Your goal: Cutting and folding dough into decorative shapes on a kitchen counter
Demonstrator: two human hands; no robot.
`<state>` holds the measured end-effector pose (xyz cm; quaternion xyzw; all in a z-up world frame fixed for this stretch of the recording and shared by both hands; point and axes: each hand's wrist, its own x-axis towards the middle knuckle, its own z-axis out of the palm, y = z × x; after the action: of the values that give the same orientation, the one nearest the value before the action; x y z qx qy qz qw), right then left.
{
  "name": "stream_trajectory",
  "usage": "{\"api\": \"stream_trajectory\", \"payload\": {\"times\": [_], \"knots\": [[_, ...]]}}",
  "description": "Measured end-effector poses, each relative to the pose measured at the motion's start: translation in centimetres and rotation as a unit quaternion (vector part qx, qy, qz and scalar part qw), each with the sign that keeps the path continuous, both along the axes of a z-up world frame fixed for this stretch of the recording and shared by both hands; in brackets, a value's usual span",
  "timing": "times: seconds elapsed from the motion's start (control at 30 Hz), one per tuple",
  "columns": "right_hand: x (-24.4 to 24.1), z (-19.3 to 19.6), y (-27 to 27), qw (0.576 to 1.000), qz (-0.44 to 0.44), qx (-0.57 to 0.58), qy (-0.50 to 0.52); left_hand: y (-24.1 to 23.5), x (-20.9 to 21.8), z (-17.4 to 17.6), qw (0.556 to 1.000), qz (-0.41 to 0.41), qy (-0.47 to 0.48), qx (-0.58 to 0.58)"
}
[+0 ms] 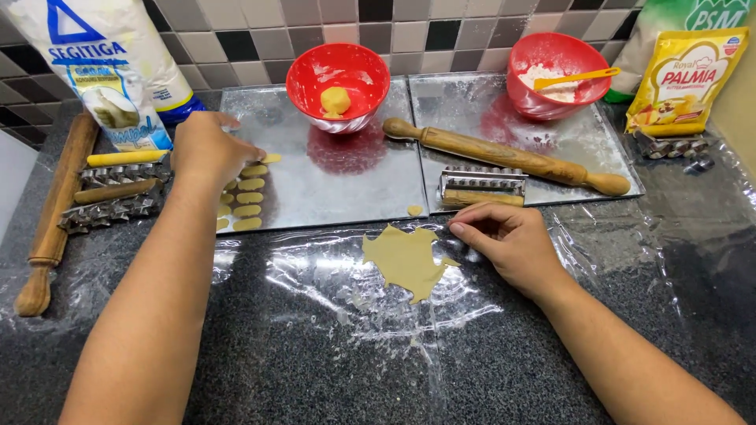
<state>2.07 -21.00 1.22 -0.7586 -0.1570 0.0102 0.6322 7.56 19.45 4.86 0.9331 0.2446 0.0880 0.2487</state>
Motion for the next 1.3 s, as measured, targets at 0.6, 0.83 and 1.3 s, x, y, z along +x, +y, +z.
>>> {"api": "stream_trajectory", "payload": {"times": [0.6,0.83,1.3], "knots": [[0.2,-0.7,-0.2,1.000,0.015,0.006,-0.002,0.2,-0.4,0.6,0.994,-0.011,-0.020,0.103],[0.2,-0.6,-0.2,1.000,0.017,-0.002,-0.009,0.3,-0.3,0.5,0.994,-0.013,-0.016,0.104],[0.3,-0.7,-0.3,1.000,0.018,-0.008,0.005,1.4,0.0,0.6,0.995,-0.002,-0.042,0.089]]}}
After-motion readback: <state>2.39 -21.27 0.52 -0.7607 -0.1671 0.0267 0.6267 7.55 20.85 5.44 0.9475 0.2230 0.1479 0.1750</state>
